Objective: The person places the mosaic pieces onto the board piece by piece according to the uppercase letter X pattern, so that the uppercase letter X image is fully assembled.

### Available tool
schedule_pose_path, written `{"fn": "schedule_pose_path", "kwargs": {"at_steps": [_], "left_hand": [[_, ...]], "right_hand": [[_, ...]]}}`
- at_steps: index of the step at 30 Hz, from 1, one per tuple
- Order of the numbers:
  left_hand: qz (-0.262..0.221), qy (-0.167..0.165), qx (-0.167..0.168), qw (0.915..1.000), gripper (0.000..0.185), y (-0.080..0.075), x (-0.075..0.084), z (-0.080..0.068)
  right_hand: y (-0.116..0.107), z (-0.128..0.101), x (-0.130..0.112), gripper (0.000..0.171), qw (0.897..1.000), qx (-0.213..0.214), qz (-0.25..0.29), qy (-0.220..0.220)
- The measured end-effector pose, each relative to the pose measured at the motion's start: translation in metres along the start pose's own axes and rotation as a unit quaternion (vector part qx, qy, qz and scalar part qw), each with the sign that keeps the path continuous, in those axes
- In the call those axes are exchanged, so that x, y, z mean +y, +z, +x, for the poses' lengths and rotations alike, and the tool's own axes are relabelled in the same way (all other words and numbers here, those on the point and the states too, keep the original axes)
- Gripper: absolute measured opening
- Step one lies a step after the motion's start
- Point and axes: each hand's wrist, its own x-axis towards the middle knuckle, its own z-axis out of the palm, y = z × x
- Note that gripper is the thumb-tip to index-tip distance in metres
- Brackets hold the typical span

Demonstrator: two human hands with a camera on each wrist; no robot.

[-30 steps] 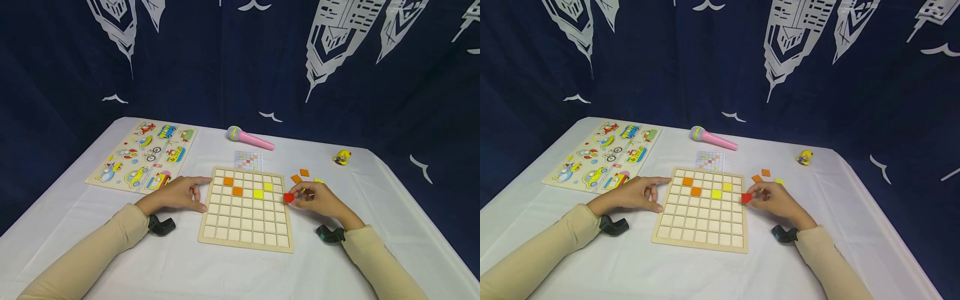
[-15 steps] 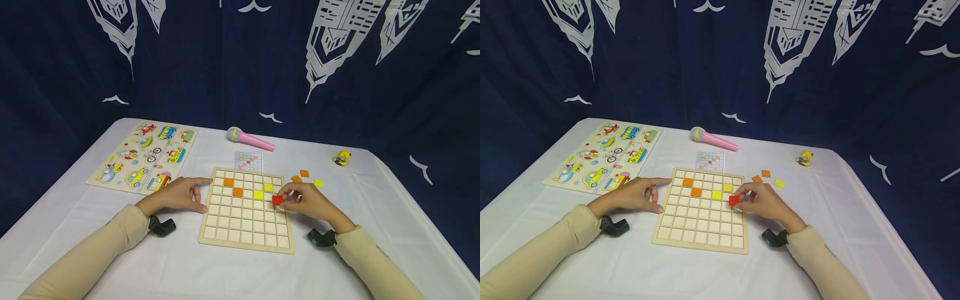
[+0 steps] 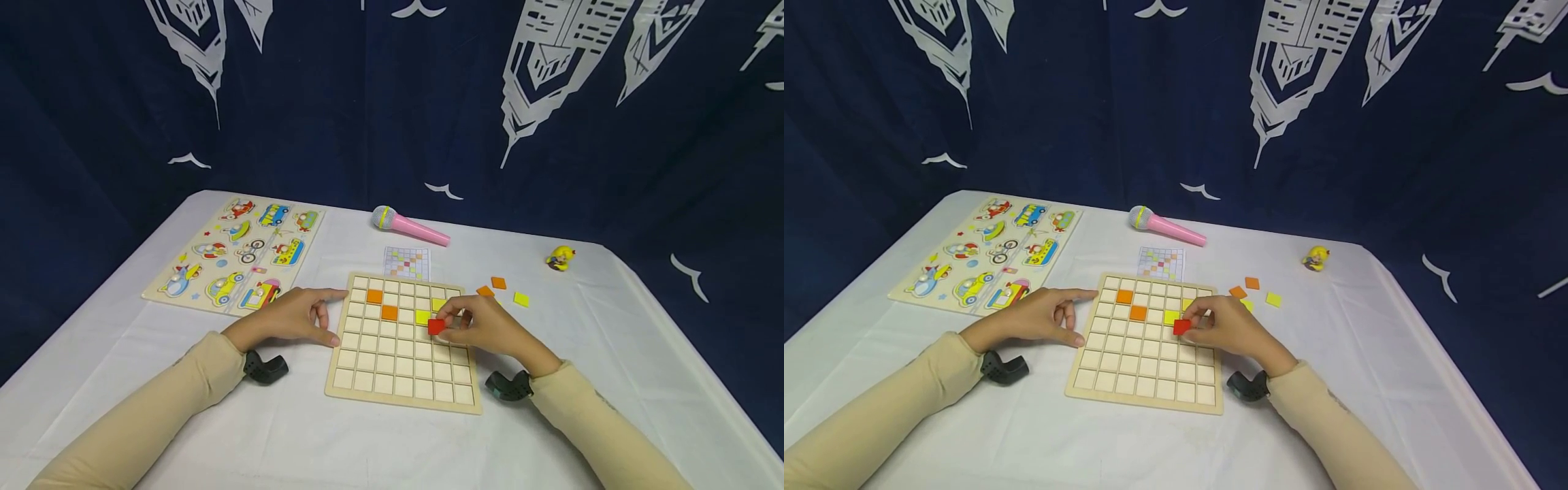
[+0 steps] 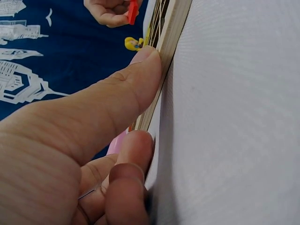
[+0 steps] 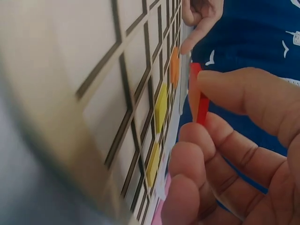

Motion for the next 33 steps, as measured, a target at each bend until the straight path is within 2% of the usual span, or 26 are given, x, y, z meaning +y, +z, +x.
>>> {"fn": "schedule_pose_path", "kwargs": {"at_steps": [5,13,26,33], "left_hand": [[0.001,0.002,0.0,1.0,0.094,0.0,0.0,0.0],[0.0,-0.001,-0.001,1.0,0.093,0.0,0.0,0.0],[0.004,0.001,-0.001,1.0,0.093,0.0,-0.001,0.0],[0.005,0.003,0.002,1.0,0.093,-0.001,0.0,0.0]], "right_hand": [[0.005,0.007,-0.005,0.018,1.0,-0.015,0.011,0.007],[0.015,0.018,-0.013,0.014,0.999,-0.021,-0.032,-0.003],[0.027,0.033,-0.022,0.016,0.998,-0.041,-0.044,0.018],[0.029,0.036,-0.024,0.016,0.998,-0.038,-0.056,0.018]]}}
